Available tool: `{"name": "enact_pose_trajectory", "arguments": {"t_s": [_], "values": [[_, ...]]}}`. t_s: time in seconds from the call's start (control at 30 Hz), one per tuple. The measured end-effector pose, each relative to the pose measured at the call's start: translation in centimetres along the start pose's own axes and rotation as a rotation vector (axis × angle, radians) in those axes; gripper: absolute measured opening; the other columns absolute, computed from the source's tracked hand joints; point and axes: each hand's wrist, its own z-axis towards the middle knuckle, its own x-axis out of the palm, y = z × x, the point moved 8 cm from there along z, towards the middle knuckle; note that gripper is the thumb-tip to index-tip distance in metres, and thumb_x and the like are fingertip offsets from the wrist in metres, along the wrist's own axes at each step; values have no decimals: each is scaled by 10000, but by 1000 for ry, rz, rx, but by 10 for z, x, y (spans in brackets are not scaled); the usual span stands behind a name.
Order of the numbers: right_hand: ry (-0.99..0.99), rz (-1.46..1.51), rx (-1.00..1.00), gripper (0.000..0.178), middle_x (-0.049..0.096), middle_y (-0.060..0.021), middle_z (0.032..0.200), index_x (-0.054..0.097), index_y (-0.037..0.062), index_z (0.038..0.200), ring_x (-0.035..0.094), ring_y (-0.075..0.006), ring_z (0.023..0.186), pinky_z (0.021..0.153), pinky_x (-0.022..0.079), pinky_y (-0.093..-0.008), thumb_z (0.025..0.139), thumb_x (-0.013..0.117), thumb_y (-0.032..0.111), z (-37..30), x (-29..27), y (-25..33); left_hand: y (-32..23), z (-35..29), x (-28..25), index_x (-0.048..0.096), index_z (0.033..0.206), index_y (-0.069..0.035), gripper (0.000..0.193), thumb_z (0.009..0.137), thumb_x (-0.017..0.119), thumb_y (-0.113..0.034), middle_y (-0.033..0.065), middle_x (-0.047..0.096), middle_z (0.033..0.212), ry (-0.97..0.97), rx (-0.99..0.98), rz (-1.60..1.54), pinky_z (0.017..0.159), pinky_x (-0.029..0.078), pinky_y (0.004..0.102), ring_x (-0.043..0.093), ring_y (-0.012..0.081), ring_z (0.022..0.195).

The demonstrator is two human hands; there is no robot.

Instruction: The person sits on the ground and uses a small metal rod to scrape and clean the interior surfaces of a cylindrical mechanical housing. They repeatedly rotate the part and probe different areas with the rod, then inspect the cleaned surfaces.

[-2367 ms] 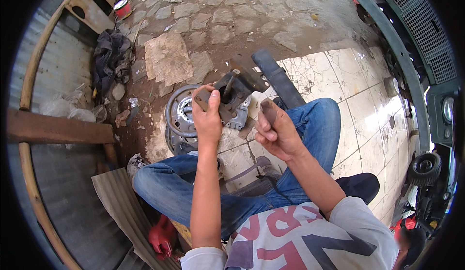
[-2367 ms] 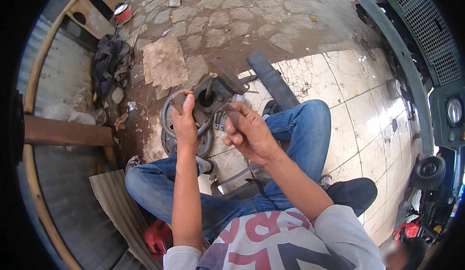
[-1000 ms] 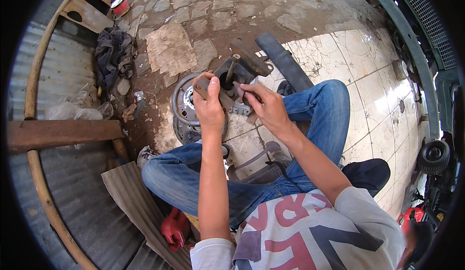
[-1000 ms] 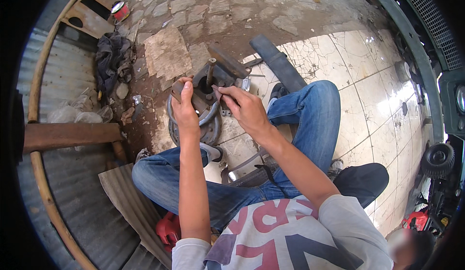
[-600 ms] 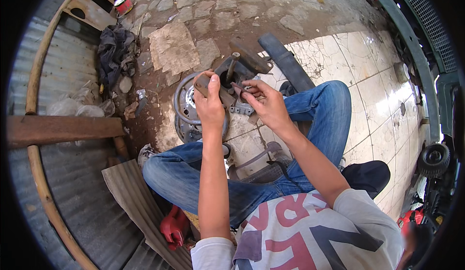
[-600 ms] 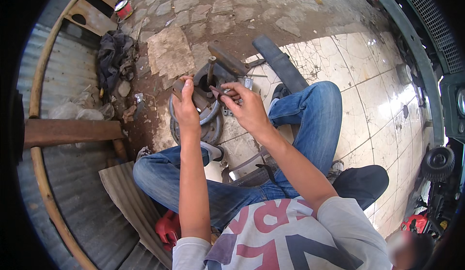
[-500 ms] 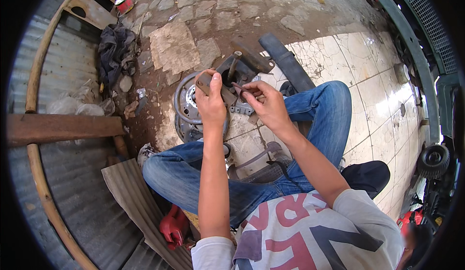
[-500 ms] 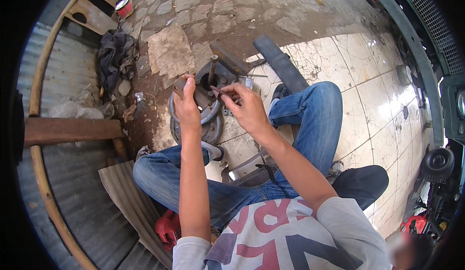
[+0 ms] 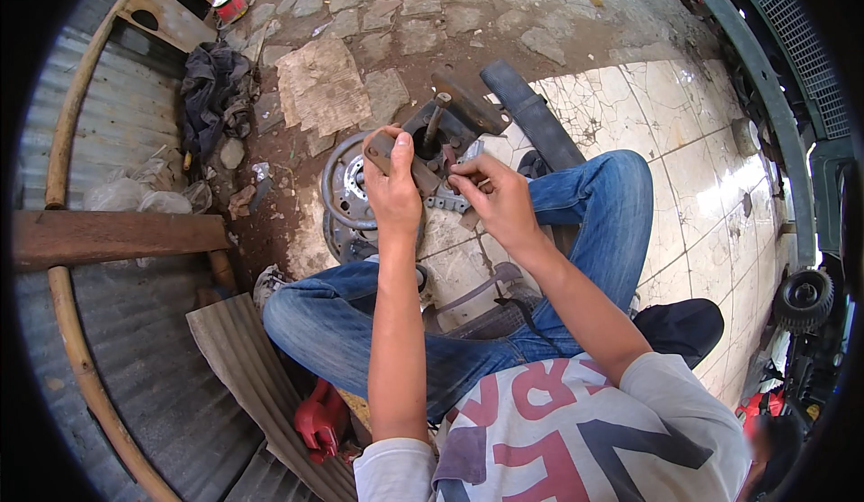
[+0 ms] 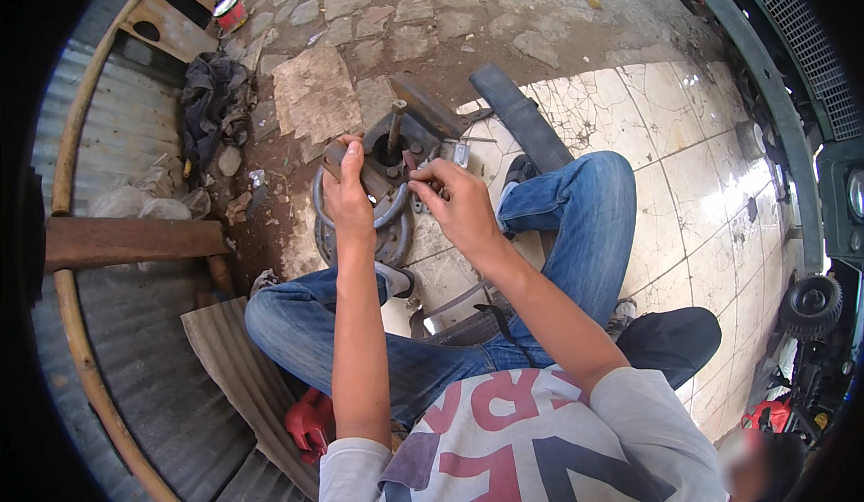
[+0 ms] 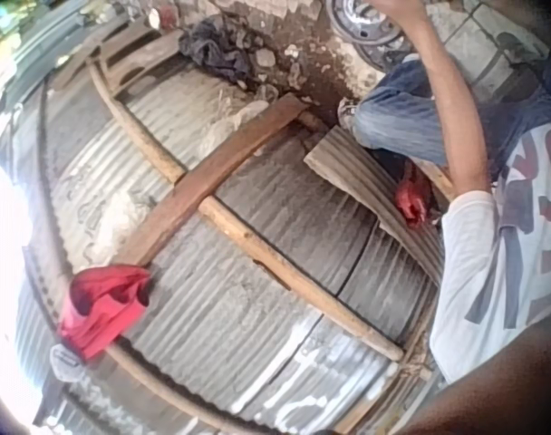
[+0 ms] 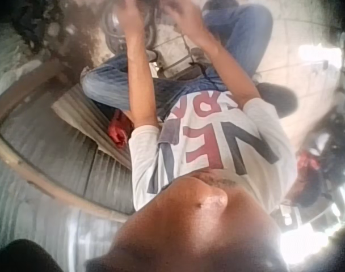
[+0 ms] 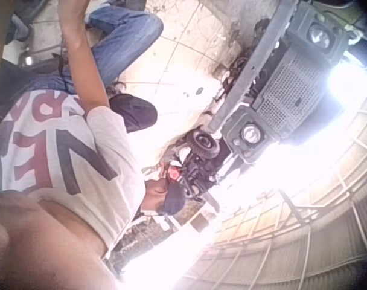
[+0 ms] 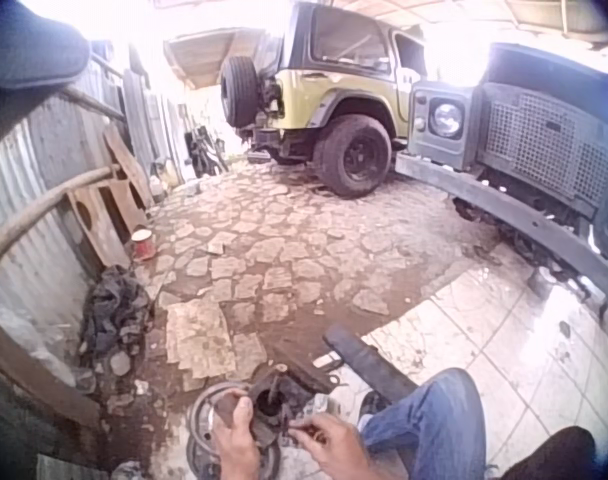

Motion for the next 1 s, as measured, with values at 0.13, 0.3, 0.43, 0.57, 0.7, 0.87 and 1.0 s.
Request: {"name": "enact_pose_trajectory", "arguments": {"t_s": [0.13, 0.3, 0.43, 0.57, 0.7, 0.87, 1.0], "values": [[-58, 61, 132, 175, 666, -107, 880, 658, 1, 1000, 658, -174, 796, 685, 524, -328, 841, 719, 42, 6, -4, -18, -5, -3, 0, 612, 1006, -22, 260, 957, 567, -273, -8, 520, 885, -17, 13, 10, 792, 372, 258, 452, 106, 834], [-58, -99, -77, 241, 637, -110, 872, 662, 30, 1093, 665, -222, 808, 687, 532, -348, 855, 697, 28, 1, 0, 12, 3, -1, -1, 612, 1013, -21, 261, 959, 563, -271, -4, 530, 896, -2, 2, 6, 804, 379, 262, 459, 111, 845], [-21, -232, -177, 308, 642, -110, 880, 669, 81, 1163, 676, -282, 781, 669, 546, -389, 859, 688, 33, -7, 1, 16, 1, -2, 2, 607, 1016, -22, 254, 963, 552, -264, -4, 527, 897, -14, 18, -3, 801, 380, 260, 458, 107, 848], [2, -372, -283, 308, 682, -118, 897, 672, 118, 1180, 685, -287, 753, 658, 557, -395, 874, 684, 86, 4, -6, 22, 1, -3, 0, 603, 1010, -21, 240, 966, 545, -249, 0, 526, 904, -9, -7, 4, 795, 382, 259, 458, 105, 851], [-26, -354, -297, 280, 707, -122, 938, 675, 120, 1166, 697, -276, 772, 663, 566, -376, 887, 663, 99, 2, -1, 19, 2, -5, 1, 575, 1034, -4, 220, 970, 578, -214, 38, 562, 927, -7, 29, 30, 806, 427, 278, 512, 131, 845], [6, -302, -189, 242, 711, -152, 953, 651, 96, 1148, 698, -321, 770, 633, 556, -403, 906, 638, 93, 9, -3, 4, 1, -5, 1, 570, 1025, -14, 203, 972, 574, -210, 25, 547, 905, 2, 38, 103, 774, 424, 265, 501, 115, 816], [117, -288, -74, 280, 712, -143, 926, 620, 92, 1197, 705, -330, 798, 642, 555, -396, 917, 627, 81, 1, 1, 8, -4, -6, 2, 561, 1028, -15, 203, 976, 570, -211, 13, 531, 883, 11, -5, -45, 743, 415, 259, 484, 99, 794]]}}
